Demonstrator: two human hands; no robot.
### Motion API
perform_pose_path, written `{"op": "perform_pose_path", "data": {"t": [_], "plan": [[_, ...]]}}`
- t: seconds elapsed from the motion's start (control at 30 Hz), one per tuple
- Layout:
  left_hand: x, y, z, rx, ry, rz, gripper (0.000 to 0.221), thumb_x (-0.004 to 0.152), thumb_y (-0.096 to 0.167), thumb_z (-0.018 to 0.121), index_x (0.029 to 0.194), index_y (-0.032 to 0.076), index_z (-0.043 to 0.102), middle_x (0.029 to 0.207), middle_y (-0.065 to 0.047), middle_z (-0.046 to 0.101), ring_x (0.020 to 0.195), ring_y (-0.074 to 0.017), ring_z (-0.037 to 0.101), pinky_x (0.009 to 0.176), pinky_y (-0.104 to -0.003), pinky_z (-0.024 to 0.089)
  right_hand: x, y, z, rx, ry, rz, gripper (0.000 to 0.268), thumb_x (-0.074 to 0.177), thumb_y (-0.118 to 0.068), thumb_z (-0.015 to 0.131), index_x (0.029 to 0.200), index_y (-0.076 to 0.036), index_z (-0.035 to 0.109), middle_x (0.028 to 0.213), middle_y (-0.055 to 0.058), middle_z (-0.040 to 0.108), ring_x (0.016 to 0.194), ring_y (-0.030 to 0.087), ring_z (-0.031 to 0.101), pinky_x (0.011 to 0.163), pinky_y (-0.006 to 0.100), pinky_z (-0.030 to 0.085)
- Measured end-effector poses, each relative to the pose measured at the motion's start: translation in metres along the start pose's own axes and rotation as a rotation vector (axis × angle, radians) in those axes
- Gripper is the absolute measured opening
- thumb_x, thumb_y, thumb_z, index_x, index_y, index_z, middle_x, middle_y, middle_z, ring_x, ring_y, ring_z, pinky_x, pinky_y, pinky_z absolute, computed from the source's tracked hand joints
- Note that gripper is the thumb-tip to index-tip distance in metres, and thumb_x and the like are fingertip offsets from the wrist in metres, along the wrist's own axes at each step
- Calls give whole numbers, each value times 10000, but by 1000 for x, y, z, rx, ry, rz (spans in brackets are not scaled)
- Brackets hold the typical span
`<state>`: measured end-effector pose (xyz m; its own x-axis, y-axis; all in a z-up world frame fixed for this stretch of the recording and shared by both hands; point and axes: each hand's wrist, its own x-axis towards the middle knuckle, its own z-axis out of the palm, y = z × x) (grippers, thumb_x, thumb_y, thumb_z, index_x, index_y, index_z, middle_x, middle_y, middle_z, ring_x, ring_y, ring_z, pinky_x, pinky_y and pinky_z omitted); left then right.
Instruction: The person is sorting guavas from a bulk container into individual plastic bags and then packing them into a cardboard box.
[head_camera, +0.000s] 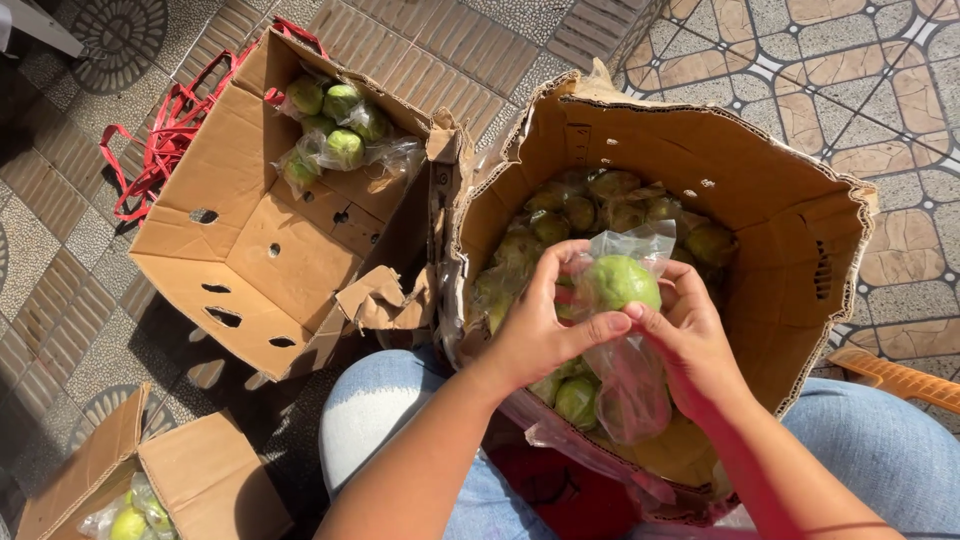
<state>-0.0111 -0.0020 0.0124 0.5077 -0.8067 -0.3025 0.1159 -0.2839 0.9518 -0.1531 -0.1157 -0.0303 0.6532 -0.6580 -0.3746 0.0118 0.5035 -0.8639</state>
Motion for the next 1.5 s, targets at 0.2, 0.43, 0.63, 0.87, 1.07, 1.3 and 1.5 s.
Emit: {"op": "perform_pose_path", "data": {"t": [0.2,0.43,0.63,0.87,1.07,1.3,1.5], "plan": [[9,-21,6,-233,67,58,892,778,276,859,1488,78,359,1298,-169,598,1066,-240,612,841,-295,547,-2,-13,2,-103,-30,-162,573,1062,-472,406,1362,-18,586,1015,105,706,775,118,667,625,297,597],[15,-23,1,-680,106,-108,681,874,358,715,1444,65,484,1216,-132,626,1061,-215,643,886,-369,601,3,-9,-14,2,-112,-224,633,1055,-494,382,1387,7,578,1002,153,731,936,197,715,776,350,587],[10,-5,8,-803,125,-135,599,878,345,657,1385,44,549,1167,-141,651,1049,-235,657,904,-385,584,0,-6,-10,-40,-18,-203,461,1060,-333,437,1206,64,621,947,217,710,931,240,694,750,436,618],[21,-37,1,-567,254,-123,676,837,334,751,1415,100,491,1206,-109,559,1099,-193,578,978,-367,536,-1,3,-13,-167,-130,-114,203,878,-178,703,863,21,665,688,117,623,667,168,612,617,341,568],[18,-18,2,-563,346,-148,677,831,337,754,1409,103,490,1229,-89,525,1115,-168,547,987,-340,514,-3,-3,-8,-62,-66,-63,90,847,-38,718,875,20,655,726,93,622,680,120,576,653,277,520],[21,-22,3,-661,311,-241,575,857,368,737,1329,106,540,1165,-78,599,1069,-181,628,969,-388,563,-6,-4,-9,-19,-169,-183,107,852,-24,707,861,10,607,790,102,583,748,113,547,681,252,492],[19,-18,2,-1031,90,-427,327,957,428,550,908,120,649,752,-12,653,654,-160,605,618,-316,492,-23,-18,5,-483,-513,-535,477,771,-395,855,912,-128,485,868,34,588,809,179,566,752,303,463]]}}
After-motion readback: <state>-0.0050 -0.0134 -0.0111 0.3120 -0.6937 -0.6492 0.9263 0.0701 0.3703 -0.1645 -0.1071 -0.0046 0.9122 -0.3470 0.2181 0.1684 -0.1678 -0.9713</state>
